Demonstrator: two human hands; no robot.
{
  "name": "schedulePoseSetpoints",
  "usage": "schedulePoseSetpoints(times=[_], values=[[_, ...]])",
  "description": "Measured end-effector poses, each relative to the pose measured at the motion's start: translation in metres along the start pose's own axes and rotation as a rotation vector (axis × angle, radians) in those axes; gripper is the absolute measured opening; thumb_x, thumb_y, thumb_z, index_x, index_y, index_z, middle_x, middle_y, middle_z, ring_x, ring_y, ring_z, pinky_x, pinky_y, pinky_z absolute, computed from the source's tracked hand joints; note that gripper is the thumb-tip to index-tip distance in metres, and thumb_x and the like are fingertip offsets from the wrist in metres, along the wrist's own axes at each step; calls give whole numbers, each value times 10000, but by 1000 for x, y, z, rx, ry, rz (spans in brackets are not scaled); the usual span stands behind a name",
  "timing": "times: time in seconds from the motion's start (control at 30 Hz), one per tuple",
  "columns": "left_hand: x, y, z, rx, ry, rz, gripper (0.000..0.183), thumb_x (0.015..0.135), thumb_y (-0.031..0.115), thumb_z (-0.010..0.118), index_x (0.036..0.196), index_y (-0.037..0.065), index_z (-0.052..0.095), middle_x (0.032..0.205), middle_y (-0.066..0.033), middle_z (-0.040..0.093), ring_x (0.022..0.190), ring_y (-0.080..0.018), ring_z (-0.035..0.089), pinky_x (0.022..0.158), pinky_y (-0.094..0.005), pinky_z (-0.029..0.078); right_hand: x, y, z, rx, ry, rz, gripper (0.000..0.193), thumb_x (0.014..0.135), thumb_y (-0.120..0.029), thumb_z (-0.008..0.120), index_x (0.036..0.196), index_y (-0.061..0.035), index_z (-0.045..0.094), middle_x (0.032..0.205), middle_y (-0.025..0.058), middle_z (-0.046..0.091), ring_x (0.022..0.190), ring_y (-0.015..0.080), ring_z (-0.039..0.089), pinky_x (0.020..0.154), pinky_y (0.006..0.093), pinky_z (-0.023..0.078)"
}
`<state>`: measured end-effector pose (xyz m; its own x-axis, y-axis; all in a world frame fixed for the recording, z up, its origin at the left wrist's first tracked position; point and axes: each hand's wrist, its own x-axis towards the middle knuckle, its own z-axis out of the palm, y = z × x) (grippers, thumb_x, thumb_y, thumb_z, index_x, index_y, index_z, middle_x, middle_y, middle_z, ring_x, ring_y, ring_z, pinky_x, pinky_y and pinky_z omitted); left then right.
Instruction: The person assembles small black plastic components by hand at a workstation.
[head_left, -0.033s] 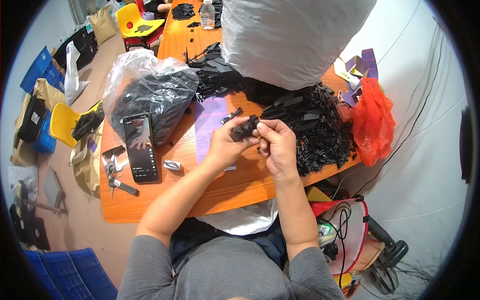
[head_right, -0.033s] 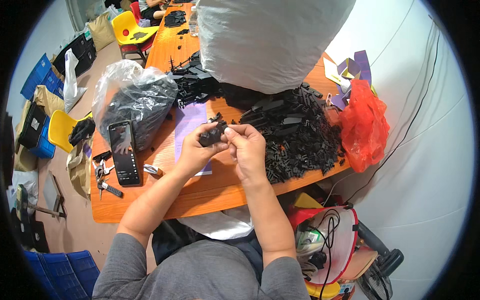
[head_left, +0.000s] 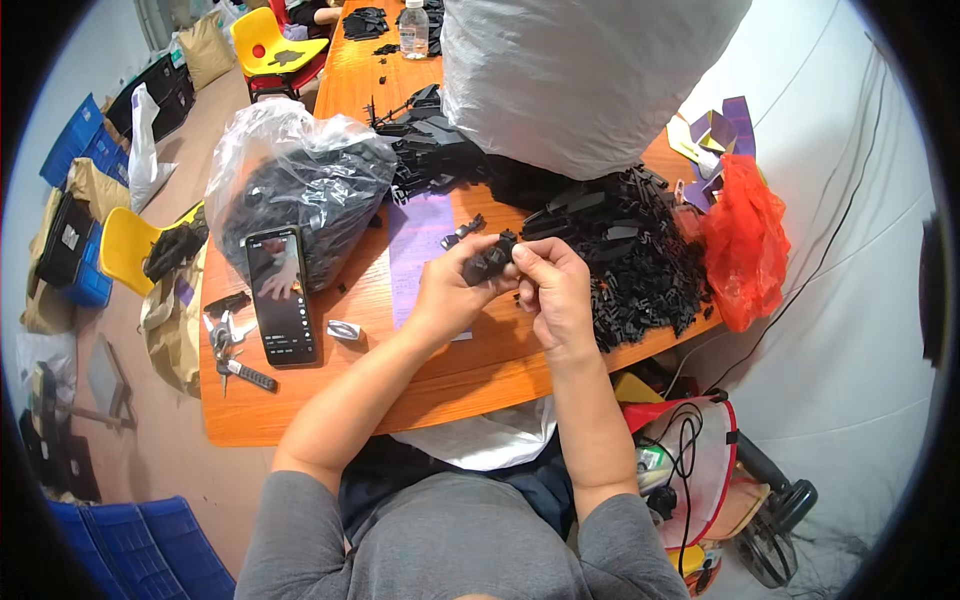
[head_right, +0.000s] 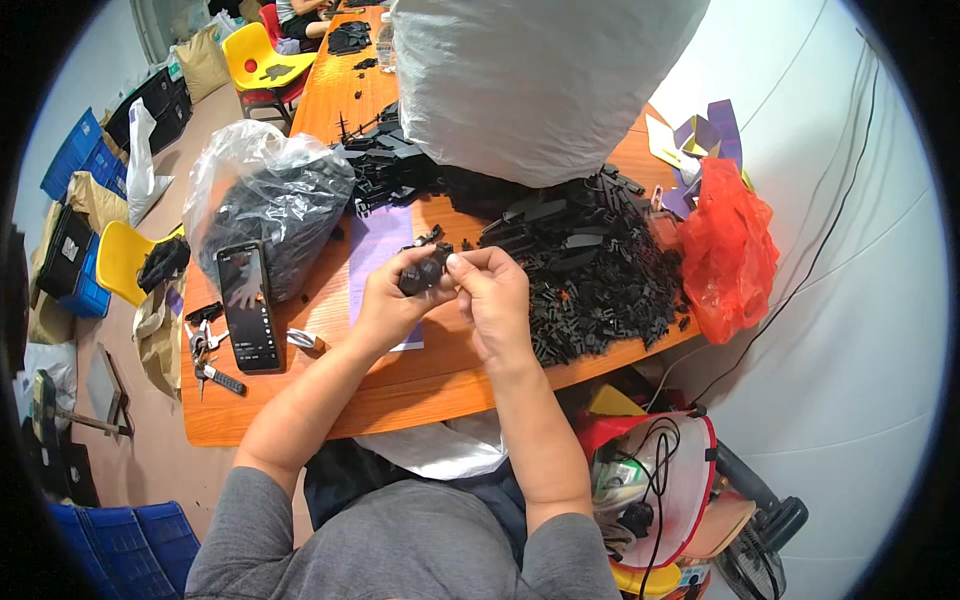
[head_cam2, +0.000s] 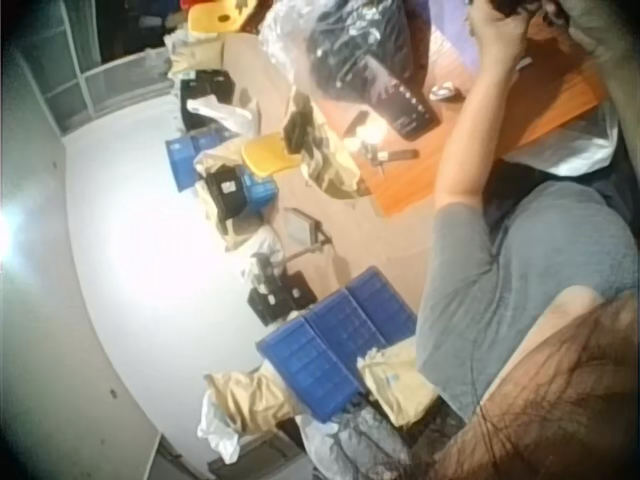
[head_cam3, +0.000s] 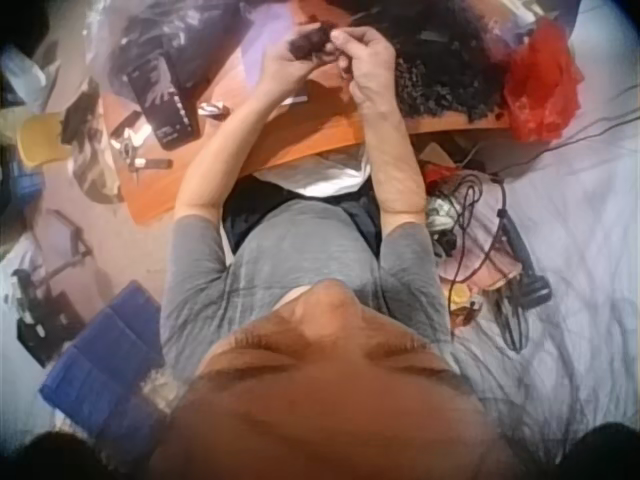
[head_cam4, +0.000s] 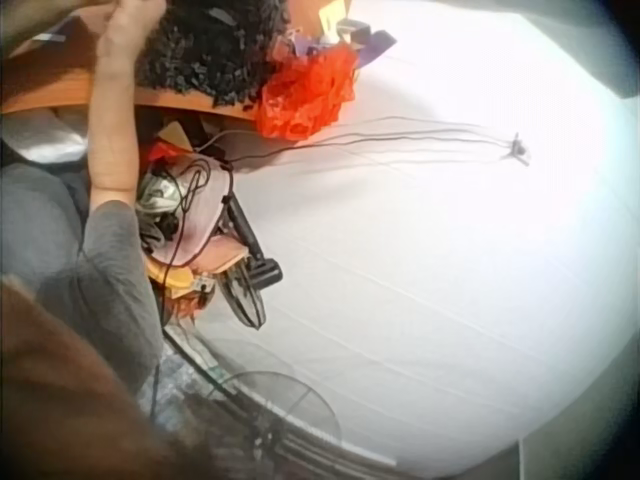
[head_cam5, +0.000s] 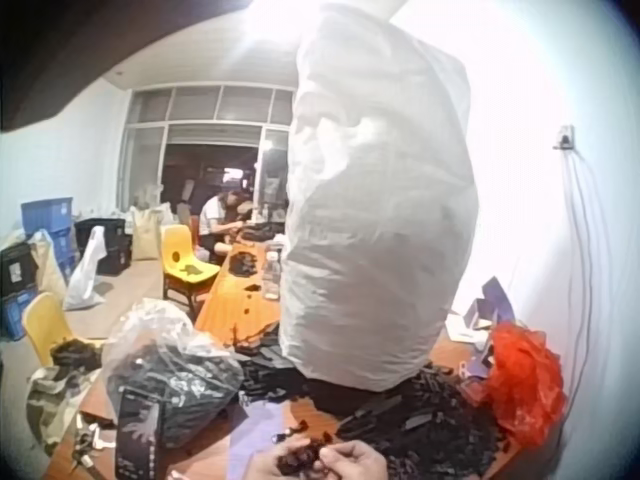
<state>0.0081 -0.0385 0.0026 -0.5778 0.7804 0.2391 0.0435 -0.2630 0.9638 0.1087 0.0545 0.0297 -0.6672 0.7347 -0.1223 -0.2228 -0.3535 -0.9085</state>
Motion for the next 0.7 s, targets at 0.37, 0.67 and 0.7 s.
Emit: schedulePoseSetpoints(times=[0.37,0.67,0.7], values=[[-10,5,6,257,-45,73,387,746,0,715,1105,-15,571,933,-51,649,819,-75,585,734,-238,494,-3,-2,-2,-228,-218,-211,188,861,12,523,1020,35,622,975,58,634,877,114,580,812,239,460],[1,-14,0,64,60,-7,425,738,36,729,1119,-16,551,932,-67,634,824,-104,598,723,-248,506,22,-6,-9,-266,-261,-202,184,853,-4,554,1016,12,638,932,43,632,833,101,581,753,229,462],[7,-15,-2,-93,91,-75,452,726,46,741,1125,-18,540,935,-76,638,808,-112,610,695,-252,519,28,-10,-15,-356,-269,-202,192,848,-15,567,1026,-2,640,918,37,628,831,106,582,745,230,462]])
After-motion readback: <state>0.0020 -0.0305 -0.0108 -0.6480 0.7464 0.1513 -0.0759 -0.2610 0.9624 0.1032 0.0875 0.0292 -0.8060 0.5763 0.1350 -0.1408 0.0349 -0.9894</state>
